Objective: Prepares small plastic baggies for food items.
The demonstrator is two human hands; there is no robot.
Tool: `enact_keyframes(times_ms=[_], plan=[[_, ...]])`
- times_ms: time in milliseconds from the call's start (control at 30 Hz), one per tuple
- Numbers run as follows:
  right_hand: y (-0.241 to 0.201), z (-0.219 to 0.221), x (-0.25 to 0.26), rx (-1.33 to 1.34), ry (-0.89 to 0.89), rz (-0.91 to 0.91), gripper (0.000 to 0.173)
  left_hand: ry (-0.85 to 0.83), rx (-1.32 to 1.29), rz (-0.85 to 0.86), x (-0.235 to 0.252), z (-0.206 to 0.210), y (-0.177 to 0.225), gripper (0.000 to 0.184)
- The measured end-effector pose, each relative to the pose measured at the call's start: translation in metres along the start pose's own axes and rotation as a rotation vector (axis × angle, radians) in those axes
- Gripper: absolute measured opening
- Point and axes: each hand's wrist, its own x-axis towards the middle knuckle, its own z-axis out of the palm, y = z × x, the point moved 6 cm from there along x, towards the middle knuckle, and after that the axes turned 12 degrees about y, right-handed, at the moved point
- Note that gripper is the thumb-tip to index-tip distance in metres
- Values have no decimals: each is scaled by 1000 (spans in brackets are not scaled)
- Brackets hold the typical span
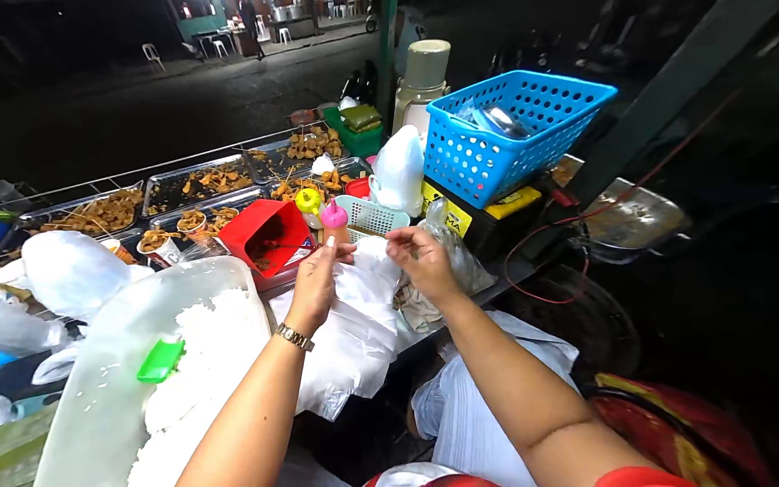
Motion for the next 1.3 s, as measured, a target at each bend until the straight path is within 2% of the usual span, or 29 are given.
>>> enact_keyframes(times_ms=[67, 100, 133, 167, 233, 400, 500, 567, 633, 733, 767, 833, 900, 933, 1033, 1067, 1133, 1200, 1267, 1300], plan=[[-9, 14, -9, 43, -143, 71, 30, -77, -39, 48, -5, 5, 1, 40], [-9, 19, -13, 43, -189, 112, 21, -116, -41, 72, -6, 5, 1, 31], [-9, 22, -16, 37, -206, 137, 16, -145, -31, 82, -7, 5, 1, 20], [-9, 22, -16, 28, -203, 144, 15, -173, -3, 74, -7, 4, 2, 21], [-9, 19, -15, -24, -174, 109, 17, -205, 59, 37, -7, 4, 2, 33], [-18, 19, -21, -253, -121, -78, 24, -141, 115, 58, -5, 9, -5, 4], [-23, 19, -22, -319, -103, -108, 25, -254, -2, 10, -12, 16, -5, 15], [-21, 14, -18, -283, -97, -35, 23, -315, -114, -83, -21, 22, -3, 10], [-15, 8, -13, -112, -49, 145, 20, -351, -207, -177, -28, 24, 0, 13], [-2, 2, -11, 534, 53, 649, 28, -372, -286, -231, -30, 21, 3, 12], [1, 0, -12, 683, 65, 745, 34, -367, -311, -220, -28, 19, 4, 14], [3, -5, -9, 801, -76, 694, 40, -353, -346, -173, -22, 13, 7, 15], [-4, -14, -2, 649, -249, 473, 21, -328, -290, -100, -17, 7, 12, 13], [-7, -19, 3, 514, -287, 362, 20, -299, -205, -41, -14, 4, 15, 16], [-24, -27, 16, -95, -276, 116, 21, -327, 341, 226, -8, 9, 17, 22], [-27, -24, 21, -269, -269, 91, 23, -353, 502, 248, -7, 15, 13, 32], [-22, -14, 28, -424, -266, 105, 30, -369, 617, 146, -5, 25, -1, 54], [4, -1, 31, -394, -288, 231, 38, -296, 533, -61, 1, 25, -18, 64], [52, 14, 22, -269, -270, 443, 33, -201, 409, -258, 3, 23, -37, 57], [78, 20, 12, -224, -242, 558, 23, -169, 392, -330, 2, 23, -47, 44]])
